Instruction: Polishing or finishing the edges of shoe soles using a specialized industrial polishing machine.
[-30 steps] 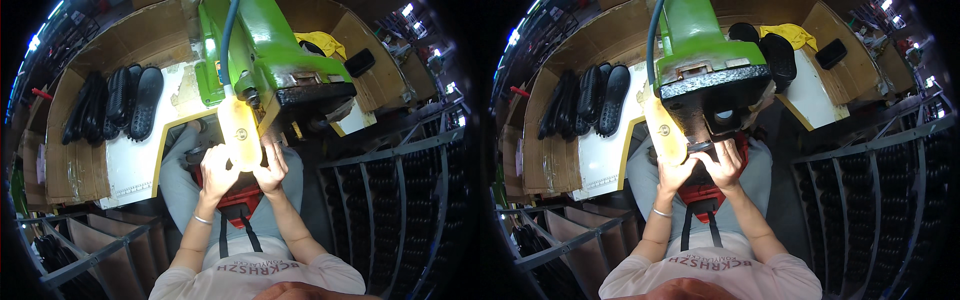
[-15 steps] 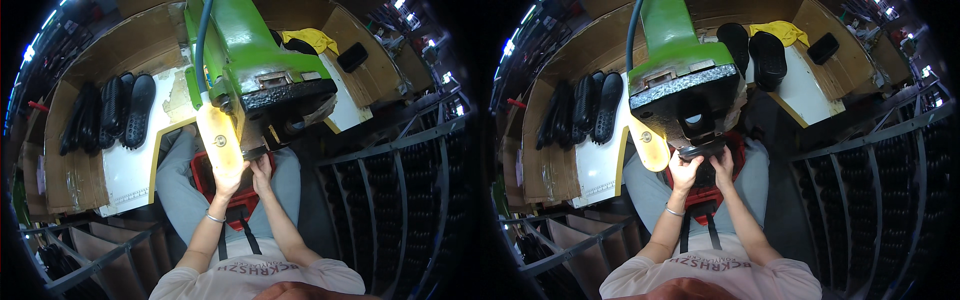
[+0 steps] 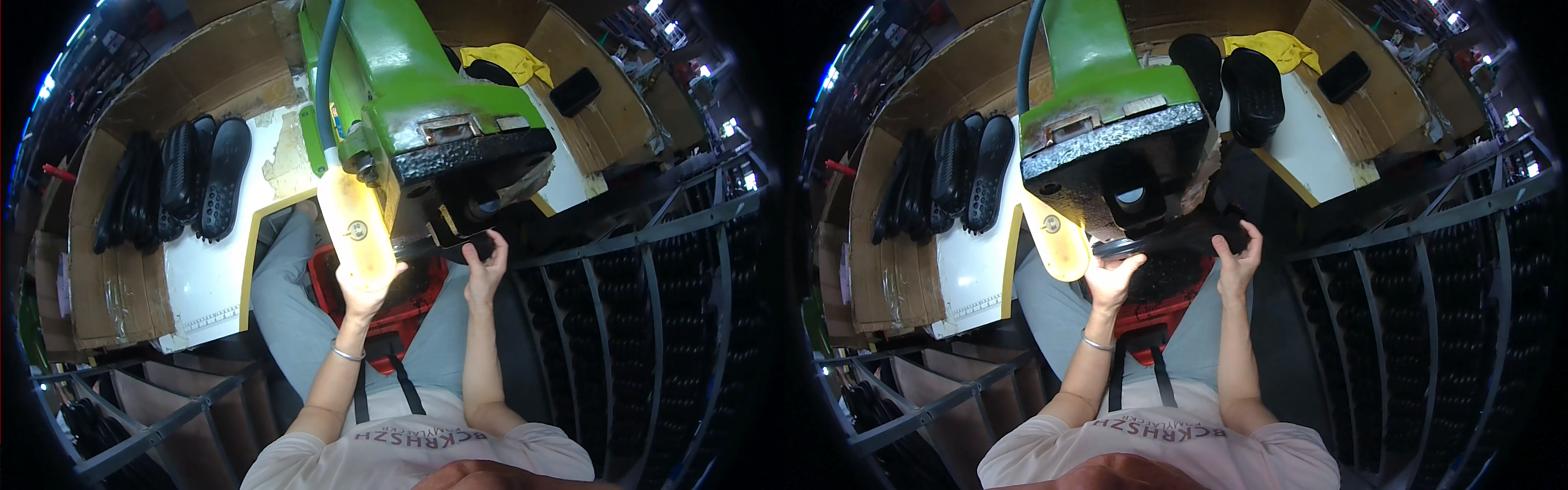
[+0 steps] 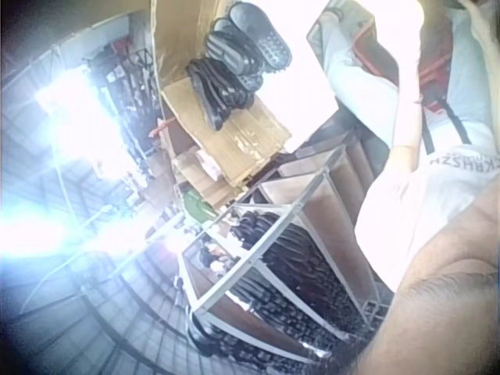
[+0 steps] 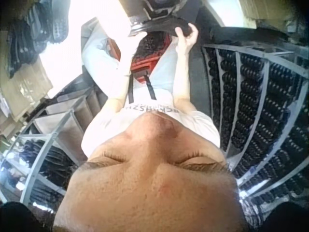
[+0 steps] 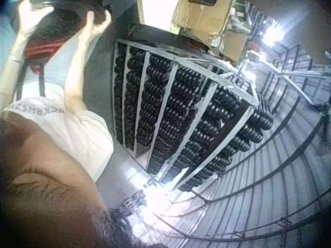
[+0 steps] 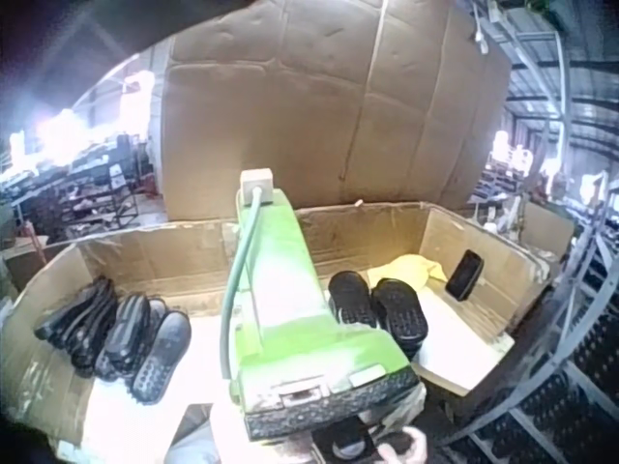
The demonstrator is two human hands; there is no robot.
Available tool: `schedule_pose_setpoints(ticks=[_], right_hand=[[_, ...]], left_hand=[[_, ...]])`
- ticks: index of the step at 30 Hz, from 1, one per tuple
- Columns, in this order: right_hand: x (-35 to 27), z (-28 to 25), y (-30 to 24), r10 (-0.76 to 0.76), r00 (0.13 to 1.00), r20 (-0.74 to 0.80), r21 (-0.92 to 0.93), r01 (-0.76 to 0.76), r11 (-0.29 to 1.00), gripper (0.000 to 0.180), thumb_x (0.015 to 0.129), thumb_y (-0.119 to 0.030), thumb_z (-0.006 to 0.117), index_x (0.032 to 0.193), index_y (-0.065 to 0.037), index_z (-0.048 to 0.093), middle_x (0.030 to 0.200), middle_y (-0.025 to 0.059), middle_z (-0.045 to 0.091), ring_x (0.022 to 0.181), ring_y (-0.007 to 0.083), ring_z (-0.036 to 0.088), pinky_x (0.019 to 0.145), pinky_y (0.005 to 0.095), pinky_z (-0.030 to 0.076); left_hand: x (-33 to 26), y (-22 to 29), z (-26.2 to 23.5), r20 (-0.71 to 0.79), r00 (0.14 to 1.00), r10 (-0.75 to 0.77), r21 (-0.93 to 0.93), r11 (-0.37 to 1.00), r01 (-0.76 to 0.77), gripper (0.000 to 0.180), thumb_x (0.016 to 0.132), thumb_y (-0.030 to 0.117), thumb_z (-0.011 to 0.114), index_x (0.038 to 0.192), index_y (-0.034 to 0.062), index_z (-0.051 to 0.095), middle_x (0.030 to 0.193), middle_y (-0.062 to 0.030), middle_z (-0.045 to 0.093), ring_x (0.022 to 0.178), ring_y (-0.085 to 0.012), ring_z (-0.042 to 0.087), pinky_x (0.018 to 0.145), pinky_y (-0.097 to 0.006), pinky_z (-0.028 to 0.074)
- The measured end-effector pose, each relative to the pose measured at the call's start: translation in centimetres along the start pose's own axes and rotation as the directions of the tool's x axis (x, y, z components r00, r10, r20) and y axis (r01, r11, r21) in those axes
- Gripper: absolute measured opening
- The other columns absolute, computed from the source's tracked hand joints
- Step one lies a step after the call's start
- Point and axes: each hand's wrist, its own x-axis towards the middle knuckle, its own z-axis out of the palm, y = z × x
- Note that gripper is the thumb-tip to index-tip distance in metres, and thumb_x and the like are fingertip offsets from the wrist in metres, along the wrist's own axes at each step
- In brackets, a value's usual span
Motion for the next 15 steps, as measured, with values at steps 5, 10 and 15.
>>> schedule_pose_setpoints(ticks=[5,10,15], right_hand=[[0.9,0.5,-3.7,-0.161,0.986,0.054,-0.126,0.166,0.978,0.062,0.069,-0.002,0.084,0.122,-0.003,0.052,0.113,0.0079,0.055,0.100,0.0172,0.056,0.090,0.0288,0.048],[0.4,1.7,-5.8,-0.242,0.955,0.171,-0.187,0.273,0.944,0.064,0.070,-0.001,0.082,0.126,0.001,0.052,0.123,0.0124,0.050,0.109,0.0210,0.054,0.093,0.0325,0.050],[-1.3,4.1,-6.9,-0.325,0.883,0.338,-0.079,0.371,0.925,0.063,0.071,0.002,0.080,0.127,0.005,0.051,0.137,0.0194,0.044,0.120,0.0273,0.052,0.095,0.0359,0.052]], left_hand=[[1.8,5.1,-1.9,0.086,0.989,0.117,0.024,0.992,-0.120,0.035,0.075,-0.006,0.074,0.106,-0.0073,0.057,0.103,-0.0130,0.065,0.093,-0.0170,0.065,0.082,-0.030,0.053],[1.7,6.6,-4.1,-0.050,0.998,0.032,0.069,0.997,-0.028,0.036,0.068,-0.013,0.074,0.097,-0.0059,0.055,0.088,-0.0085,0.059,0.084,-0.0174,0.063,0.078,-0.029,0.054],[0.6,5.6,-8.1,-0.150,0.988,0.023,-0.195,0.979,-0.052,0.033,0.069,-0.011,0.073,0.093,-0.0004,0.052,0.087,-0.0058,0.055,0.077,-0.0124,0.058,0.072,-0.024,0.049]])
